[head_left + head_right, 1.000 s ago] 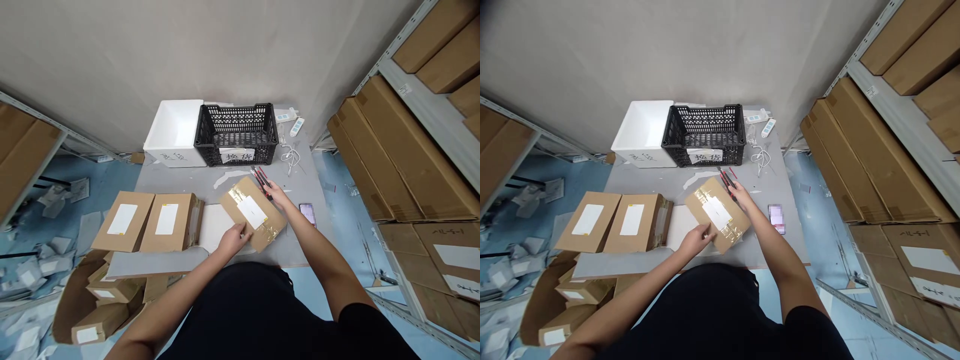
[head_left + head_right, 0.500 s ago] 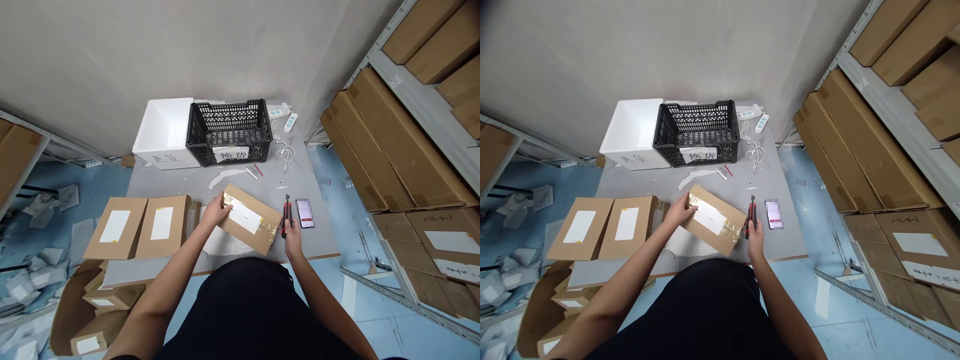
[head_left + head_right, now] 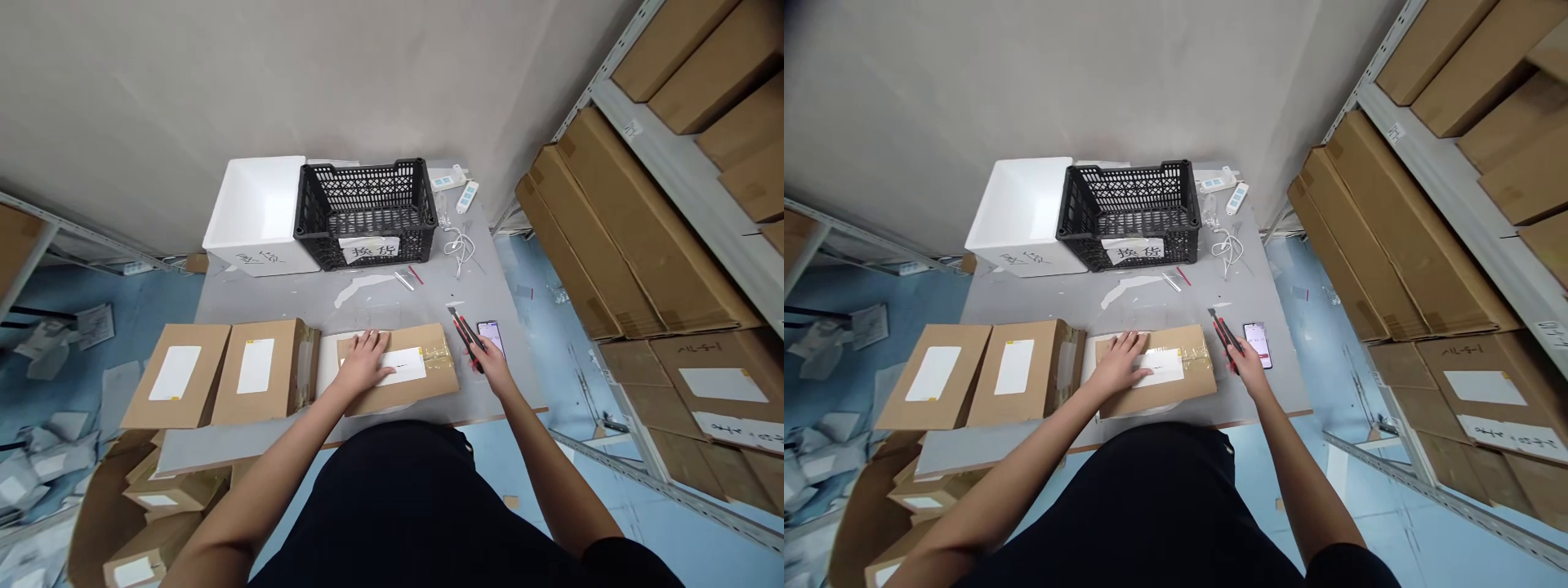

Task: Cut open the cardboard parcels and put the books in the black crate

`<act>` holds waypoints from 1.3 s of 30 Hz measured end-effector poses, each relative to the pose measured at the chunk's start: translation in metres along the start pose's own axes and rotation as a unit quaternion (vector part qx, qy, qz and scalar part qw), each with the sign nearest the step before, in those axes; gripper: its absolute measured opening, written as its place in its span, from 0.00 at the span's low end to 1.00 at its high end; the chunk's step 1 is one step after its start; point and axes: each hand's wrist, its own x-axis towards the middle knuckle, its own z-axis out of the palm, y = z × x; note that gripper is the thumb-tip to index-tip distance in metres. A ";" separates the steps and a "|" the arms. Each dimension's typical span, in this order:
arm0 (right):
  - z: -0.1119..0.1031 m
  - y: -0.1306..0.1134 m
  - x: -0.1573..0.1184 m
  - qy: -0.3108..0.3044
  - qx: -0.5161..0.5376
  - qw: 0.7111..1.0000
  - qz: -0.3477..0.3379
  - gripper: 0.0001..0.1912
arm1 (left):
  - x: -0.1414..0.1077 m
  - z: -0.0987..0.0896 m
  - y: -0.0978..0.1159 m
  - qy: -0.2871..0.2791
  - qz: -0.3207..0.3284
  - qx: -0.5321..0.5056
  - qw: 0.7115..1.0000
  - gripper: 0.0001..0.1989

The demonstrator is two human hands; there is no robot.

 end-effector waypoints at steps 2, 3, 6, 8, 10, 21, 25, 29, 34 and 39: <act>-0.014 0.006 -0.016 -0.021 -0.036 0.999 0.016 0.34 | 0.010 0.004 0.002 -0.017 0.019 -0.004 1.000 0.41; -0.021 0.008 -0.022 -0.031 -0.050 0.998 0.025 0.35 | 0.013 0.005 0.002 -0.020 0.027 -0.004 0.999 0.41; -0.033 0.009 -0.035 -0.059 -0.070 0.995 0.049 0.36 | 0.017 0.008 0.002 -0.020 0.050 -0.007 0.999 0.40; -0.037 0.006 -0.038 -0.065 -0.065 0.994 0.056 0.36 | 0.017 0.010 0.001 -0.020 0.050 -0.009 0.999 0.37; -0.040 0.001 -0.038 -0.071 -0.064 0.994 0.056 0.35 | 0.018 0.010 -0.001 -0.016 0.044 -0.010 0.999 0.36; -0.042 -0.005 -0.033 -0.086 -0.124 0.988 0.027 0.31 | 0.013 0.016 0.002 0.021 0.042 0.001 0.999 0.32; -0.041 -0.002 -0.034 -0.084 -0.156 0.984 0.004 0.30 | 0.011 0.015 0.004 0.025 0.031 0.002 0.999 0.32; -0.040 0.004 -0.039 -0.069 -0.161 0.985 0.003 0.30 | 0.004 0.012 0.008 0.033 0.036 0.003 0.999 0.33; -0.038 0.010 -0.044 -0.061 -0.148 0.987 0.026 0.31 | -0.007 0.014 0.015 0.030 0.038 0.005 0.999 0.35; -0.038 0.005 -0.045 -0.074 -0.143 0.986 0.042 0.31 | -0.008 0.021 0.018 0.030 0.034 0.007 0.999 0.36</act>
